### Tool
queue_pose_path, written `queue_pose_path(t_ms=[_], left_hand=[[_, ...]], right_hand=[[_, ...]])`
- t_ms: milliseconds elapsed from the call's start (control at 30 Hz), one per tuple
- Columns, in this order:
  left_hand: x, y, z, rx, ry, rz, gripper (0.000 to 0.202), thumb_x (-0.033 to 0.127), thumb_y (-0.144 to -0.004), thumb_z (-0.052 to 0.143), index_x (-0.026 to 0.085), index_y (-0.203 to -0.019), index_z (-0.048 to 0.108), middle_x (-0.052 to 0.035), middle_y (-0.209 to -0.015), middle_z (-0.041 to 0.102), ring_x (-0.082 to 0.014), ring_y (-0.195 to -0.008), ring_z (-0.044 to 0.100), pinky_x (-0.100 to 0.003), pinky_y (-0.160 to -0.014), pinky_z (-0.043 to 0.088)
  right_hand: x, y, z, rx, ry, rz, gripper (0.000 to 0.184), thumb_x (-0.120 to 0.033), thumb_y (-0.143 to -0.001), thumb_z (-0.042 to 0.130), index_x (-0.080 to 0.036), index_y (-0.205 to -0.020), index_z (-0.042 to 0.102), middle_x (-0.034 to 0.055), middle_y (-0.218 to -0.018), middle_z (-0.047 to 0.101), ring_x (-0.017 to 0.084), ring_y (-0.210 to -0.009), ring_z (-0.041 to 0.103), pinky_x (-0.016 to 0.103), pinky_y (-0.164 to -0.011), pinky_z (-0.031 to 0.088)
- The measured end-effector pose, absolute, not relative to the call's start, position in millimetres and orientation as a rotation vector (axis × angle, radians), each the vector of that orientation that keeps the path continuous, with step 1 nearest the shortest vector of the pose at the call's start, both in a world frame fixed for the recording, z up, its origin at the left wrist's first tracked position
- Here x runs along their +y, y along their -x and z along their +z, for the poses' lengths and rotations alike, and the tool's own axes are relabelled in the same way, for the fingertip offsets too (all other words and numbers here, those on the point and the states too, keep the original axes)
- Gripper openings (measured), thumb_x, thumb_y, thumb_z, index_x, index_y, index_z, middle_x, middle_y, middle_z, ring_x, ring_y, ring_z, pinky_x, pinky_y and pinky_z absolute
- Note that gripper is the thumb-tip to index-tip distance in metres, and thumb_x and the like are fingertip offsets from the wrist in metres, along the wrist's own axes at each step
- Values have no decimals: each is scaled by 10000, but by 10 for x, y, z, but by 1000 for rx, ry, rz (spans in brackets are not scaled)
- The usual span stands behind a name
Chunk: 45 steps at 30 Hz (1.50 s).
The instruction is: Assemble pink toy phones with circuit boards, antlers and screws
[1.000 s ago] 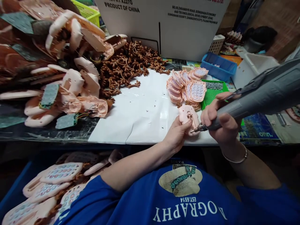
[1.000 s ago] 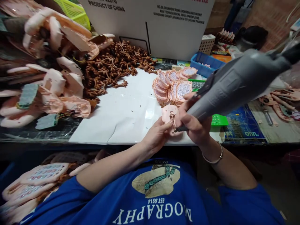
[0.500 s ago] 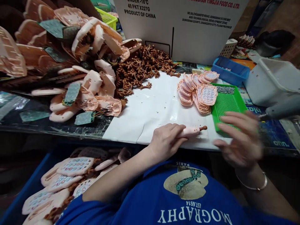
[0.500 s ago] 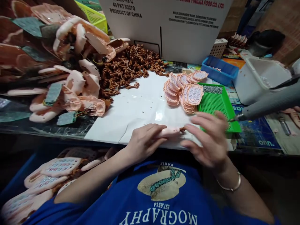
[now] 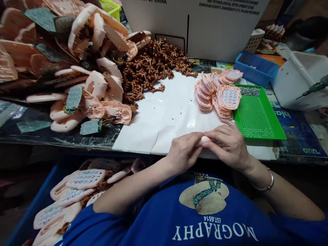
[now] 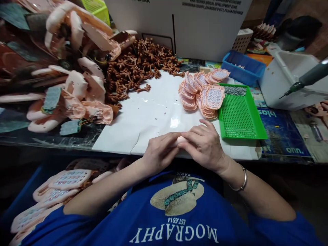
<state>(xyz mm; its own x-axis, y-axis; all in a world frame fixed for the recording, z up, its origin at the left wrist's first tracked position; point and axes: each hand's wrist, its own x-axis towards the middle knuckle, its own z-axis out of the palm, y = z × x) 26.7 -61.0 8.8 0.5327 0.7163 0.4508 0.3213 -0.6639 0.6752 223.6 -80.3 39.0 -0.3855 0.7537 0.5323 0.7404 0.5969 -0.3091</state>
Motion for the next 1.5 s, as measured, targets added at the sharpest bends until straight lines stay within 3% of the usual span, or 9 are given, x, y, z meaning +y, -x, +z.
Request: queue_pose_path(t_ms=[167,333,500,600,867,1067,1267,1367,1500], left_hand=[[-489,-161,253,776,-1205,713,354,431,-924,626,148,-1137,645,-49,-915,733,-144,-743,687,-245,-706,569],[-410,-28,280,747,-510,521,359,398,-1036,420,106,-1043,628,-8,-609,624,-74,-374,517,-146,-352,392],[-513,11,120,676,-490,386,412,452,-1028,431,101,-954,634,17,-509,547,-62,-322,439,-130,-304,308],[-585,23,89,635,-622,322,474,558,-976,478,112,-908,623,26,-485,520,-71,-299,400,-154,-279,256],[-691,190,323,621,-1241,278,726,714,-905,498,196,-1413,487,-68,-1017,658,-160,-785,635,-238,-618,509],[-791,188,372,584,-1417,217,584,433,-869,656,177,-1375,522,-81,-1277,605,-253,-1174,557,-352,-1002,457],[-869,109,226,511,-1288,286,569,453,-837,651,169,-1321,556,-59,-1121,626,-210,-996,575,-303,-868,472],[-885,91,157,557,-1200,285,580,503,-824,648,162,-1288,582,-44,-983,615,-177,-847,550,-263,-718,447],[-885,120,165,561,-1309,280,561,520,-861,613,146,-1279,606,-45,-999,640,-189,-877,568,-264,-745,448]], right_hand=[[-825,-2323,548,-1891,1093,-3,250,-230,-941,631,-246,-1184,688,84,-1253,693,282,-1244,613,594,-1180,321],[-874,-2384,492,-1810,991,146,338,-182,-921,650,-279,-1245,665,80,-1199,688,260,-1165,643,501,-1029,515],[-808,-2310,371,-2004,931,129,541,-290,-905,694,-284,-1418,522,131,-1356,600,301,-1293,557,545,-1093,471],[-750,-2290,375,-2049,885,247,491,-329,-903,699,-254,-1366,554,119,-1240,670,276,-1186,628,488,-1021,529],[-837,-2183,370,-2039,759,579,228,-263,-875,743,-182,-1076,671,68,-955,733,159,-874,697,287,-800,588],[-1011,-2178,314,-2039,742,914,262,-261,-912,700,-207,-1163,651,50,-993,741,136,-869,711,242,-769,593],[-1174,-2116,204,-1700,919,998,71,-216,-946,636,-217,-989,693,26,-911,724,137,-827,696,252,-742,573],[-1166,-2099,199,-1608,1011,1118,99,-294,-948,641,-210,-940,693,21,-854,702,137,-767,667,253,-683,551],[-1100,-2145,274,-1804,919,1129,171,-362,-915,689,-206,-986,695,38,-900,713,151,-805,673,273,-716,559]])
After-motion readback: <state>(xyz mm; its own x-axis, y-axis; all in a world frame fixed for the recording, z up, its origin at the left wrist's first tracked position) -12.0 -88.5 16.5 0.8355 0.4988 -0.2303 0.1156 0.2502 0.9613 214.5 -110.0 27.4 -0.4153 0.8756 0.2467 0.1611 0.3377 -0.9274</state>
